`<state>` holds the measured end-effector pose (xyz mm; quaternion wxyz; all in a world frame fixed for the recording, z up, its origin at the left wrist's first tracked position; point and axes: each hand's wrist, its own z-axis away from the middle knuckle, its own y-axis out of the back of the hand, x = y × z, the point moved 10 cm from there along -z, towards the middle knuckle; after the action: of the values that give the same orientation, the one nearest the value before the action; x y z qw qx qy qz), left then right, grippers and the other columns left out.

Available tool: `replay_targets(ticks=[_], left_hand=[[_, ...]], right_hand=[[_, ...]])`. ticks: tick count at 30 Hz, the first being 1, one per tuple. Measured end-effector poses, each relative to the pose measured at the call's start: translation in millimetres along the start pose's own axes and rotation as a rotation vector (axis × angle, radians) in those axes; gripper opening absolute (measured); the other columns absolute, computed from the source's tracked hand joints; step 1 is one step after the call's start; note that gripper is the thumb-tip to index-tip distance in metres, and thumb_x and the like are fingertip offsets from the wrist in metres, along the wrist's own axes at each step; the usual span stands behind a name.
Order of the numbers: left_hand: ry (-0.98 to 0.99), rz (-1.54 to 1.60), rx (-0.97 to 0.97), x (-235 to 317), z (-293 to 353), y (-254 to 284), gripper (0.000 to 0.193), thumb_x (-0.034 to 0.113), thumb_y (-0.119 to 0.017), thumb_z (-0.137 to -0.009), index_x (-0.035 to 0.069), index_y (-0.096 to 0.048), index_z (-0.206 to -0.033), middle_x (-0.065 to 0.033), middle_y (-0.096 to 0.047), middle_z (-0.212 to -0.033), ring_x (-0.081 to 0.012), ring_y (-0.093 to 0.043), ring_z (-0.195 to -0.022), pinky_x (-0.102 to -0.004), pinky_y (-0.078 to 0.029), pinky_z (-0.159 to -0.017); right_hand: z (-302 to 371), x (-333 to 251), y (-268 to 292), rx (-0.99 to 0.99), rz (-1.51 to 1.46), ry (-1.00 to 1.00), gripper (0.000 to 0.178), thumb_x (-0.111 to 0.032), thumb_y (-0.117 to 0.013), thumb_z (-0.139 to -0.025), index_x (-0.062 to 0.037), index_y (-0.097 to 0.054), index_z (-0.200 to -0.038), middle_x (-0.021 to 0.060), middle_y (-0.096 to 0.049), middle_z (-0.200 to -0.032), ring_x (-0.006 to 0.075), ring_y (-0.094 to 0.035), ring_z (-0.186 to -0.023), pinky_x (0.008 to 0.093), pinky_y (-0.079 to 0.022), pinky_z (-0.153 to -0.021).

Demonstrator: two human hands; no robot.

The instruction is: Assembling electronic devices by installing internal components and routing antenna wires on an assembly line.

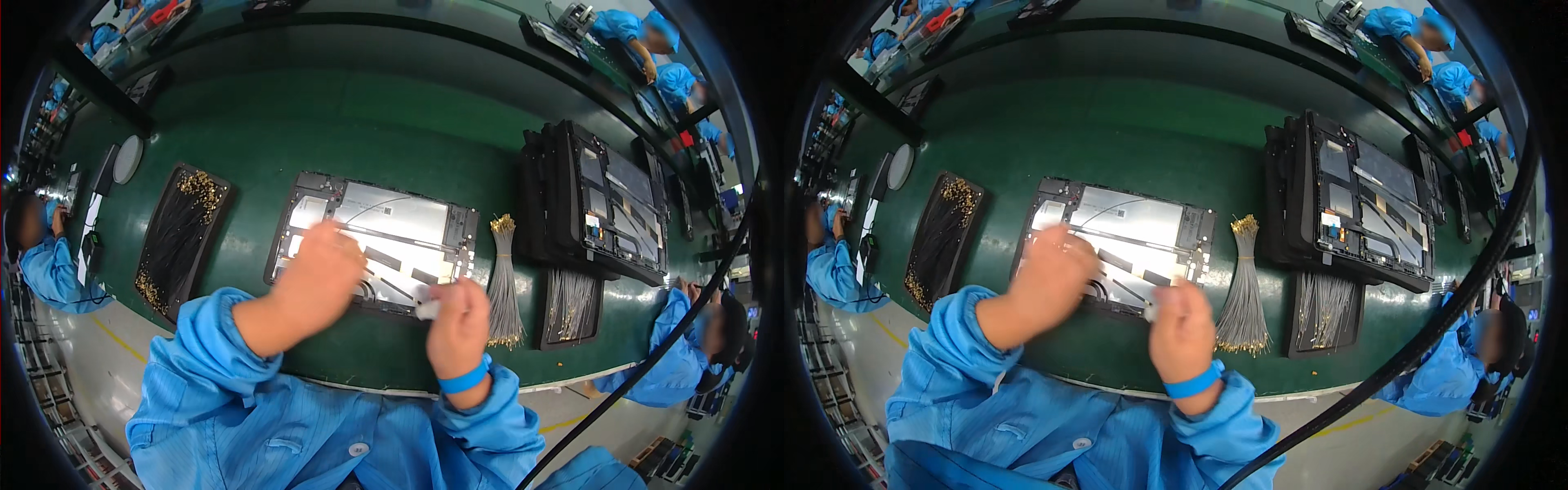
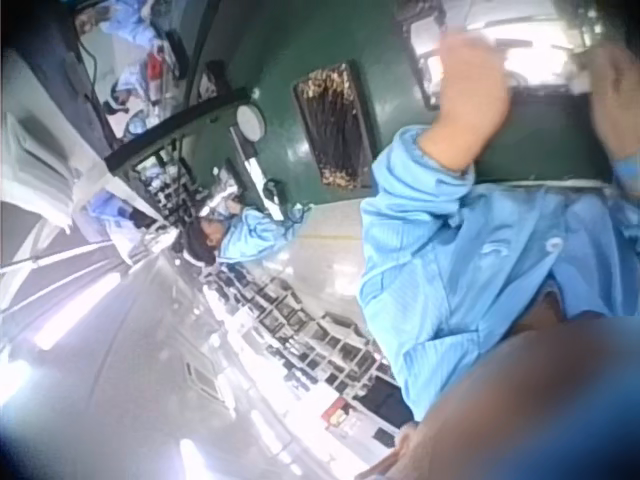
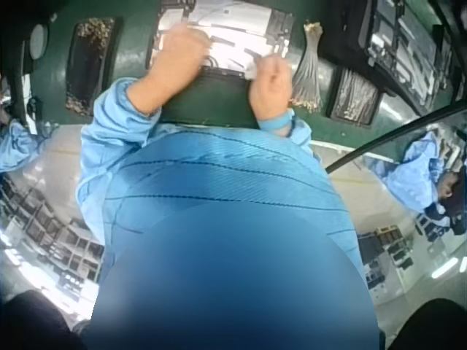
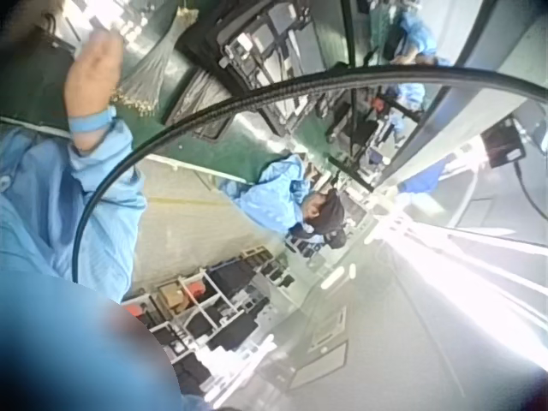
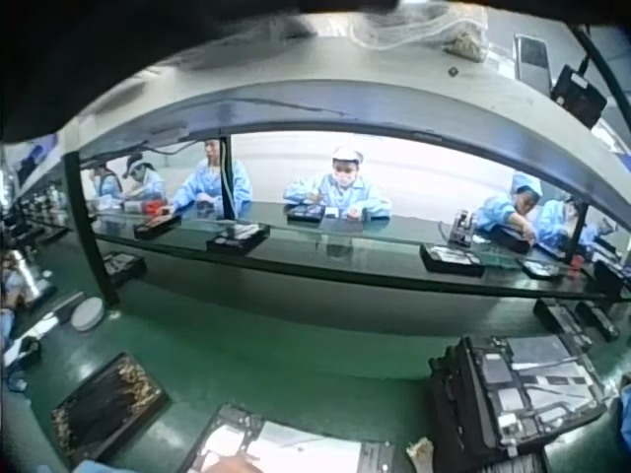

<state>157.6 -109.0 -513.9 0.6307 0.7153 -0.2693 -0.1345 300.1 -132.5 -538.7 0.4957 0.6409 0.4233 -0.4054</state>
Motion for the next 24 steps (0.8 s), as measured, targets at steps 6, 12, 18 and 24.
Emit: replay_targets(ticks=[6, 12, 18, 24], left_hand=[[1.091, 1.127, -0.02, -112.9, 116.1, -42.9, 0.051, 0.031, -0.05, -0.082, -0.01, -0.041, -0.111, -0.013, -0.053, -0.098, -0.016, -0.049, -0.088, -0.0259, -0.039, -0.074], [1.199, 1.754, -0.109, -72.0, 114.0, -48.8, 0.039, 0.027, -0.047, -0.084, -0.002, -0.042, -0.109, -0.0064, -0.056, -0.09, -0.0095, -0.052, -0.075, -0.0223, -0.042, -0.061], [1.252, 2.151, -0.049, -67.8, 97.4, -43.7, 0.023, 0.024, -0.046, -0.083, 0.003, -0.052, -0.092, -0.0079, -0.06, -0.07, -0.0158, -0.057, -0.048, -0.0222, -0.046, -0.037], [1.345, 1.917, 0.449, -140.7, 47.1, -23.1, 0.015, 0.026, -0.055, -0.077, 0.013, -0.052, -0.085, -0.0034, -0.058, -0.065, -0.0139, -0.052, -0.04, -0.0193, -0.043, -0.033]], right_hand=[[42.6, 53.6, 39.6, 0.158, -0.173, -0.688, 0.04, -0.022, -0.048, -0.083, 0.0006, -0.037, -0.115, 0.0073, -0.053, -0.081, 0.0116, -0.051, -0.063, 0.0233, -0.044, -0.053], [58.3, 70.1, 27.3, 0.169, -0.49, -1.004, 0.045, -0.022, -0.052, -0.08, -0.0041, -0.037, -0.119, 0.0016, -0.051, -0.077, 0.0096, -0.048, -0.056, 0.0221, -0.042, -0.046], [37.5, 43.1, 38.5, 0.028, -0.365, -0.931, 0.044, -0.021, -0.051, -0.081, 0.0015, -0.038, -0.118, 0.0038, -0.052, -0.084, 0.0094, -0.048, -0.064, 0.0209, -0.042, -0.05], [14.8, -15.5, 138.2, 0.461, -0.167, -0.58, 0.036, -0.018, -0.048, -0.084, 0.0008, -0.04, -0.114, 0.007, -0.054, -0.09, 0.0091, -0.05, -0.061, 0.0206, -0.042, -0.047]])
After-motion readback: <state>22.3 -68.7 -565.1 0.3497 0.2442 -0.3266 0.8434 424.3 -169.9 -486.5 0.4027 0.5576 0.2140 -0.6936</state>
